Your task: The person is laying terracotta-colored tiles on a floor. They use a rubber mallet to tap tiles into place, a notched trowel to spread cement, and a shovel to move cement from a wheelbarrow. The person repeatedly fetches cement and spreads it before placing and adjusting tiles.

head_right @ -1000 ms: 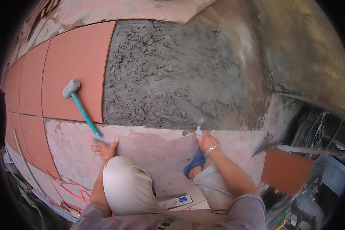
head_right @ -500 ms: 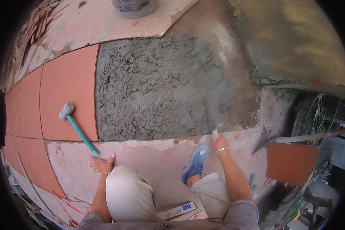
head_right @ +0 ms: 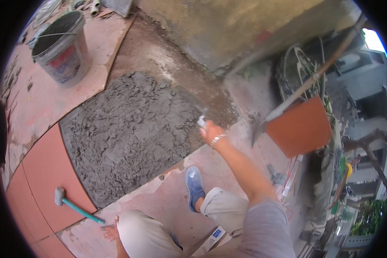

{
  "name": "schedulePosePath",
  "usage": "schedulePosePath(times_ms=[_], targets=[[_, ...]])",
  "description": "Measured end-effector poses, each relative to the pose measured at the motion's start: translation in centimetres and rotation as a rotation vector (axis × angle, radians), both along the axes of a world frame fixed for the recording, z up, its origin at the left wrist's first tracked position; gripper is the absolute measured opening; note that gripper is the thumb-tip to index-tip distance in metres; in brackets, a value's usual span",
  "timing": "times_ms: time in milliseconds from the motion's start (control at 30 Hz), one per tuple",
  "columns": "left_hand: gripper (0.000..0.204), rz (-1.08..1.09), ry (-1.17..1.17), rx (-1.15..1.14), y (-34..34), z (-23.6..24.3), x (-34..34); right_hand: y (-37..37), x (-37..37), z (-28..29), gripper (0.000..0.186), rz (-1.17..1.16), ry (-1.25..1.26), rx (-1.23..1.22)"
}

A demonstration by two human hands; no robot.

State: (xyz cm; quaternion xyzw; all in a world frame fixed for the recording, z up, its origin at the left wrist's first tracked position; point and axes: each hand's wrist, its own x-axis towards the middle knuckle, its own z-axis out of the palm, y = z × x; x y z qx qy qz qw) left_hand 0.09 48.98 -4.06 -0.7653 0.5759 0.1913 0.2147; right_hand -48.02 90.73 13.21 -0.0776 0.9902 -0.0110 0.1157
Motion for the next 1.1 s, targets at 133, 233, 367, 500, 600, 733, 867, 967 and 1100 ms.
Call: schedulePosePath(times_ms=[133,233,367,500,600,733,867,967,1100], targets=[[0.145,0.026,0.11,0.035,0.5,1.9,-0.2,8.4,2.3,4.0,0.045,-0.015,-0.064,0.053],[0.149,0.073,0.162,0.032,0.7,3.4,-1.0,15.2,7.4,4.1,0.059,-0.203,-0.379,0.247],[0.15,0.122,0.18,0.07,0.7,4.7,-1.9,21.5,19.2,-0.1,0.051,-0.629,-0.502,-0.082],[0.15,0.151,0.216,0.068,0.6,5.4,-2.0,23.2,25.9,-4.3,0.042,-0.303,-0.466,0.09],[0.152,0.15,0.225,0.088,0.4,5.9,-2.0,23.1,25.2,-5.1,0.039,-0.284,-0.54,0.092],[0.153,0.192,0.255,0.116,0.1,7.0,-2.2,21.1,19.0,-3.1,0.036,-0.133,-0.513,0.005],[0.153,0.165,0.278,0.136,0.0,7.9,-2.3,12.2,9.3,3.3,0.034,-0.064,-0.462,-0.239],[0.152,0.153,0.321,0.174,-0.3,7.5,-0.9,-0.5,2.9,10.4,0.037,0.015,-0.412,-0.623],[0.139,-0.016,0.461,0.153,-1.2,7.0,3.4,-18.5,3.0,19.7,0.03,0.594,-0.407,-0.851]])
